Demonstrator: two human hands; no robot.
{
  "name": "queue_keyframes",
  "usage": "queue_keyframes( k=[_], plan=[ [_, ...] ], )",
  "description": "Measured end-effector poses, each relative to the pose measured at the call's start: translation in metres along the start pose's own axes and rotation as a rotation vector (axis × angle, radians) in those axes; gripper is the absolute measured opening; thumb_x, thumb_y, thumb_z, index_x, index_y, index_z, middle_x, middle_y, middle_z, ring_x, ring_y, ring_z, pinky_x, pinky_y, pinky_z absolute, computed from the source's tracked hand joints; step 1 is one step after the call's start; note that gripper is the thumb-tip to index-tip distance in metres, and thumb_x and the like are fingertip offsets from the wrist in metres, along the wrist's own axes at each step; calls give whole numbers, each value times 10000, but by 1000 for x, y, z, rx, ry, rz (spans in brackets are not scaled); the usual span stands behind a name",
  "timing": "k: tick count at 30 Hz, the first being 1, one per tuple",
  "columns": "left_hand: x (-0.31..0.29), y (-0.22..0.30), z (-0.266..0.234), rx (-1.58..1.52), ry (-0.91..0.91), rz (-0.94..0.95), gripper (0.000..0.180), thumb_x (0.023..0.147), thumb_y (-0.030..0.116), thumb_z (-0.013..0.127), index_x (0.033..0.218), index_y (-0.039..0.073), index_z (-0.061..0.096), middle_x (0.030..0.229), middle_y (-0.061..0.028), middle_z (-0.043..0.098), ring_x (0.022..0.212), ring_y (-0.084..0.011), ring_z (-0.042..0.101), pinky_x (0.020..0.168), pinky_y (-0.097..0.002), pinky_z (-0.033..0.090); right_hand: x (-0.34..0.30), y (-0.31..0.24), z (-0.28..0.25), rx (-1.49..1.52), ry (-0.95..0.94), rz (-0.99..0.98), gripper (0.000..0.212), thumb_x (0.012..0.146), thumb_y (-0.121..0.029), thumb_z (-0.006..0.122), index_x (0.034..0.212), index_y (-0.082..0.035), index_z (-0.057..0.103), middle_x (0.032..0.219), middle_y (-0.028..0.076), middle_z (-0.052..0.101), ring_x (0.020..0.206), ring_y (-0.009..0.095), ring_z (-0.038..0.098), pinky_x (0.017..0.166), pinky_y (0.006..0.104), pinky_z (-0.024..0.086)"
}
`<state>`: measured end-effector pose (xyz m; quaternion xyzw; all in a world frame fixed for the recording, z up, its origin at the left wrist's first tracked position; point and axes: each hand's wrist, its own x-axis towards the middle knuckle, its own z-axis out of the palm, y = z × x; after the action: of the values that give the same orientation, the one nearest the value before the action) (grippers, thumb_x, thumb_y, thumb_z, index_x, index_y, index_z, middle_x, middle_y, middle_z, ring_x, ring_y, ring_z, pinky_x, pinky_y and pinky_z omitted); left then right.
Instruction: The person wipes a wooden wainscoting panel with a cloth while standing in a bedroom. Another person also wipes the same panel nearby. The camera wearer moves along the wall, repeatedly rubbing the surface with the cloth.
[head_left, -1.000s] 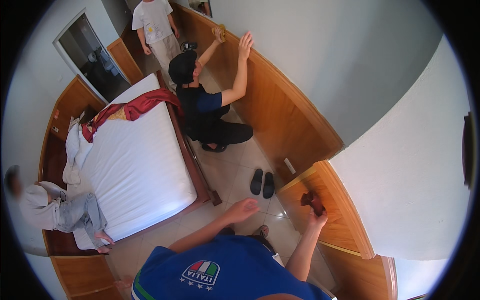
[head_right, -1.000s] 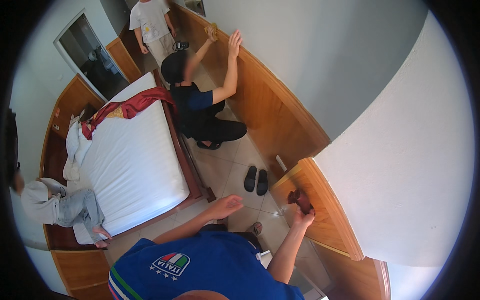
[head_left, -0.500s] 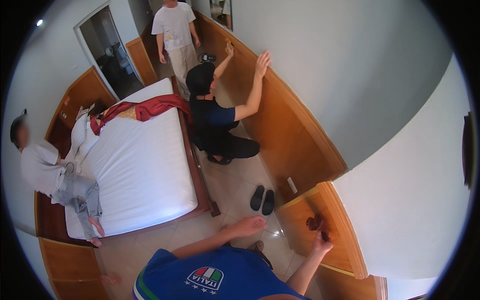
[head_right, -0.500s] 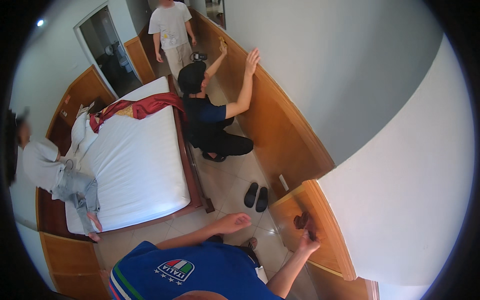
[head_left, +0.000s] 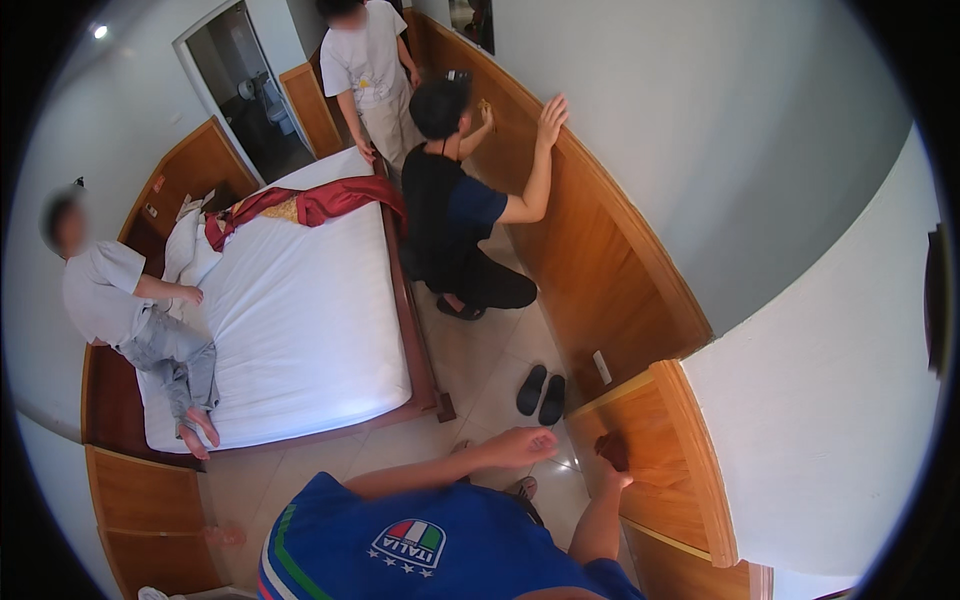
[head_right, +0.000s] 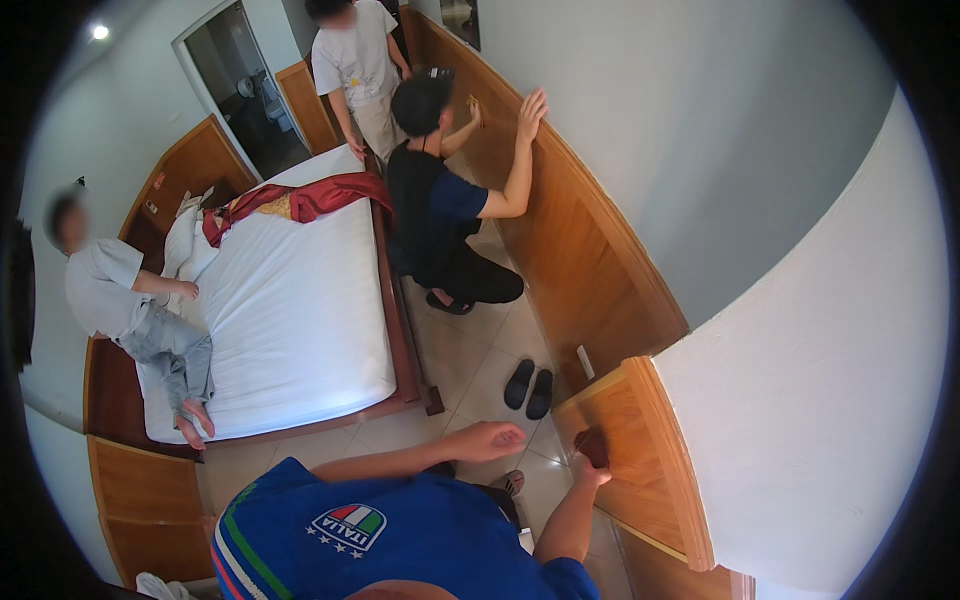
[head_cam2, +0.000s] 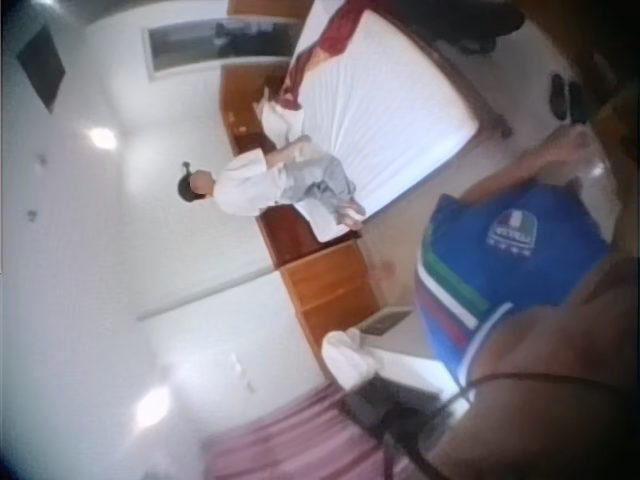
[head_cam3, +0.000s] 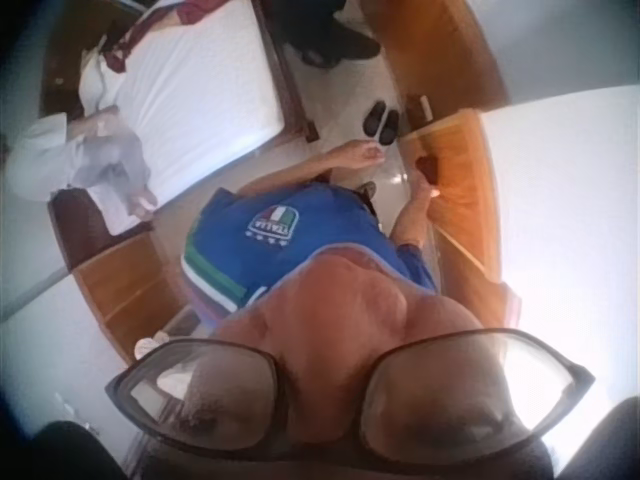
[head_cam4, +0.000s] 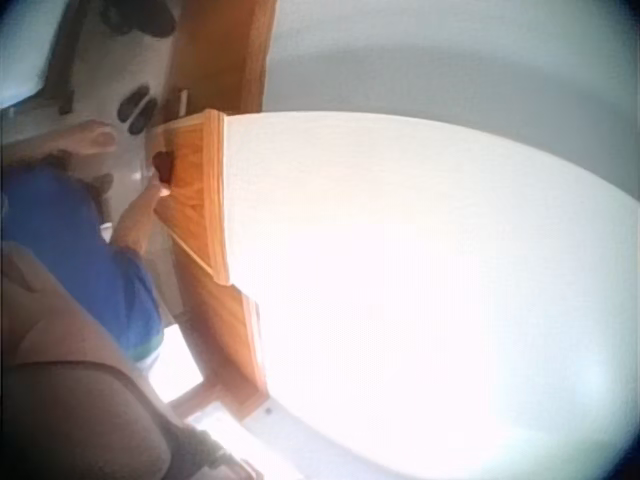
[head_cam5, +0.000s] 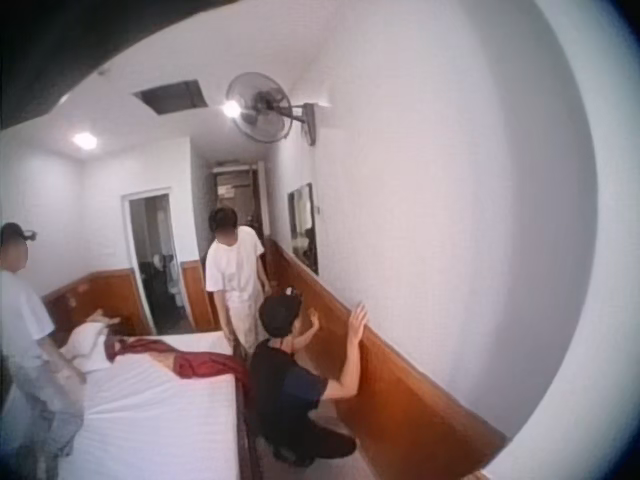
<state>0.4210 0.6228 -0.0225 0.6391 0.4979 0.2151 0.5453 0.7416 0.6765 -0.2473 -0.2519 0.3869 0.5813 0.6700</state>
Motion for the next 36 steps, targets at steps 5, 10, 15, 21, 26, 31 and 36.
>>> queue_keyframes(
  k=[5,10,15,21,26,31,36],
  plan=[
    [-3,-3,8,-3,-21,-20,391,964,354,626,1215,55,604,1140,-121,669,1034,-225,656,914,-336,503,4,9,15,-49,53,-348,548,974,-288,323,1351,80,475,1372,239,520,1274,425,496,1049,606,396],
    [-2,1,10,-40,-31,-19,377,969,349,619,1193,46,614,1105,-117,675,1003,-206,658,894,-333,510,0,-27,12,-66,-114,-289,523,1002,-223,268,1363,118,431,1356,266,523,1247,427,521,1088,576,406],
    [14,8,10,-26,-41,120,371,970,343,619,1180,37,616,1076,-114,690,1002,-207,663,884,-338,520,-39,-76,16,-84,-144,-318,511,991,-178,280,1362,154,396,1354,289,511,1268,406,507,1110,546,400],
    [20,23,10,-55,-86,74,380,969,349,614,1186,37,616,1112,-121,689,1024,-225,665,906,-342,522,-131,-54,42,-191,-207,-529,501,946,-117,316,1300,219,431,1343,314,514,1252,411,520,1100,538,415],
    [15,21,15,-2,-100,51,396,972,377,603,1189,48,620,1122,-122,688,1041,-230,665,919,-347,522,-98,-86,33,-189,-100,-458,501,963,-168,340,1337,146,449,1342,271,535,1253,388,526,1058,551,445],
    [8,23,12,26,-104,34,402,971,388,602,1186,49,622,1118,-125,688,1029,-233,669,917,-352,523,-28,-113,-7,-23,-61,-284,495,977,-274,379,1375,-9,507,1350,181,566,1244,363,538,1028,553,441],
    [7,17,19,39,-100,25,400,967,381,614,1190,48,616,1110,-123,686,1025,-221,669,914,-342,520,14,-122,-56,-10,7,-353,517,975,-334,372,1385,-52,512,1370,146,559,1249,347,530,1024,544,430]
  ],
)
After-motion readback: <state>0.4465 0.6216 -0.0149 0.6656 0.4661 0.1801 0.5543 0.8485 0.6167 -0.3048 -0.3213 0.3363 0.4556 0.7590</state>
